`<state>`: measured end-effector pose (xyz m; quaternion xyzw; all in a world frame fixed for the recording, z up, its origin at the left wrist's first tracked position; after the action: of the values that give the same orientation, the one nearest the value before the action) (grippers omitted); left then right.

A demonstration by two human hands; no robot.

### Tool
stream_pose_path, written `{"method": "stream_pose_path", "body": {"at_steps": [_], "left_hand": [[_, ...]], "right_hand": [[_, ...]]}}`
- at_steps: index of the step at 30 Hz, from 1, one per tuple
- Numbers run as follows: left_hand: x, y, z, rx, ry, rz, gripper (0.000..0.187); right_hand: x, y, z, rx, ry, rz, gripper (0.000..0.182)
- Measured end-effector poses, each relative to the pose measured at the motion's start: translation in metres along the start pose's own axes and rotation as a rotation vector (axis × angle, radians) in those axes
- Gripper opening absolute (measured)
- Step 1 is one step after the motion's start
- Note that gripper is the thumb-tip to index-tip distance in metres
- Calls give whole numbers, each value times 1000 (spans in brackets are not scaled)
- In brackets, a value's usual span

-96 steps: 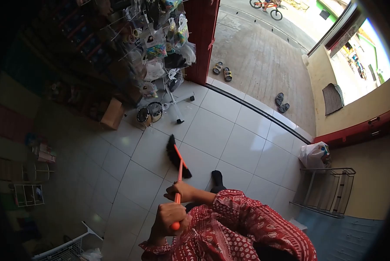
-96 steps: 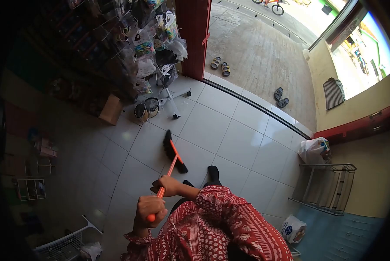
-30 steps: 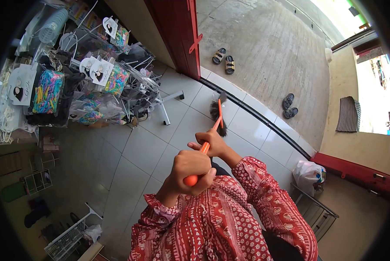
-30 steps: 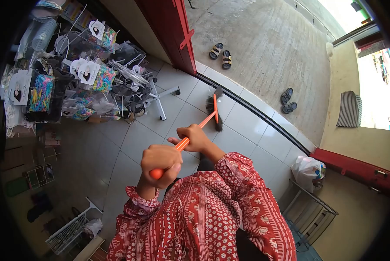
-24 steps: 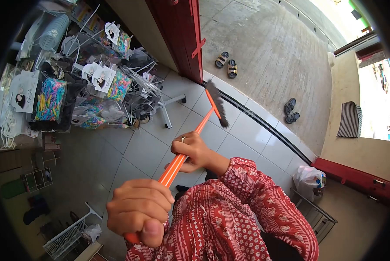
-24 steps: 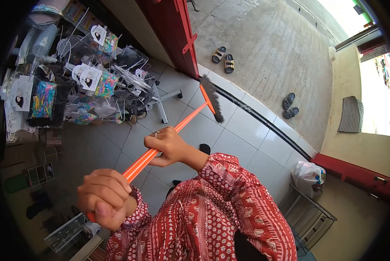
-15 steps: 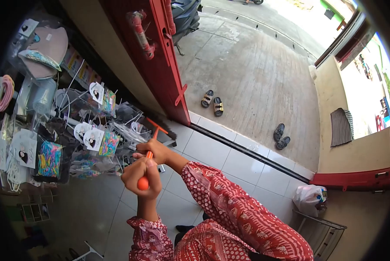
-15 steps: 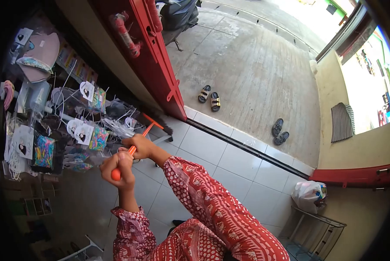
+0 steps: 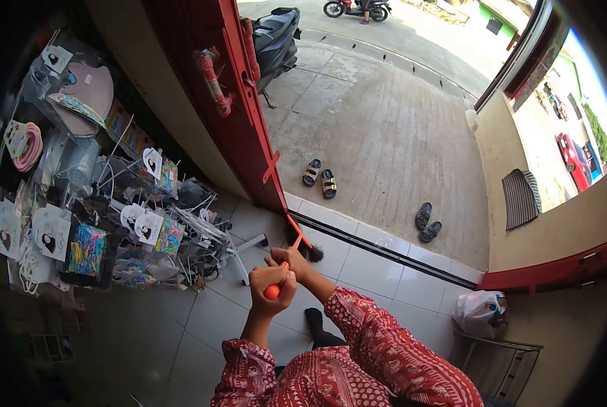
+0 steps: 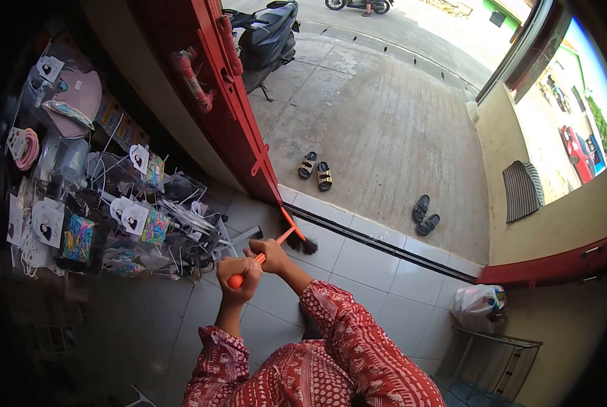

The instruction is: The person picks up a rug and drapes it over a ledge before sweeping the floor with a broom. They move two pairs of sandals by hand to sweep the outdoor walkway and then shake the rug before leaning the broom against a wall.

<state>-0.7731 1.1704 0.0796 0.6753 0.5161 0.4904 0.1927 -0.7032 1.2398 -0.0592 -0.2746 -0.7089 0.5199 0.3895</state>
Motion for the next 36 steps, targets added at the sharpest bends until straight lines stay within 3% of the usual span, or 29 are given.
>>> {"method": "stream_pose_path", "body": {"at_steps": [3, 9, 12, 17, 20, 24, 26, 28, 31, 32, 36], "left_hand": [[-33, 10, 19, -146, -9, 57, 26], [-92, 13, 21, -138, -73, 145, 25], [-128, 26, 17, -143, -105, 143, 25], [-183, 115, -37, -214, -197, 386, 24], [-228, 169, -87, -314, -277, 506, 24], [-309, 231, -174, -310, -359, 436, 23], [-351, 248, -209, -362, -105, 624, 27], [-369, 288, -249, -276, -215, 309, 26], [-409, 311, -266, -179, -95, 186, 27], [-434, 308, -267, -66, -49, 227, 27], [-488, 293, -220, -74, -205, 172, 24]], "right_hand": [[-31, 8, -7, -67, -88, -29, 35], [-68, 26, 3, -335, -355, -118, 27], [-96, 11, 17, -346, -310, -145, 26], [-164, -79, 69, -270, 45, -311, 33], [-214, -138, 117, -203, 41, -320, 39], [-276, -215, 203, -93, -85, -368, 43], [-302, -249, 256, 30, -99, -426, 46], [-326, -277, 306, 111, -115, -402, 45], [-363, -300, 361, 232, -160, -320, 43], [-378, -300, 373, 268, -172, -309, 41], [-443, -261, 390, 332, -225, -162, 38]]}}
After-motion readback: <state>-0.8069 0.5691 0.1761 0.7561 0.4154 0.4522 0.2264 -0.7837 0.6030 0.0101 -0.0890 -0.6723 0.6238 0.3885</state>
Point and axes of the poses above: each hand's wrist, its own x-axis towards the middle knuckle, its own z-axis out of the palm, y = z × x, the point moved 2 cm from there along x, towards the middle knuckle, and after that the axes turned 9 degrees about x, right-handed, at the moved point
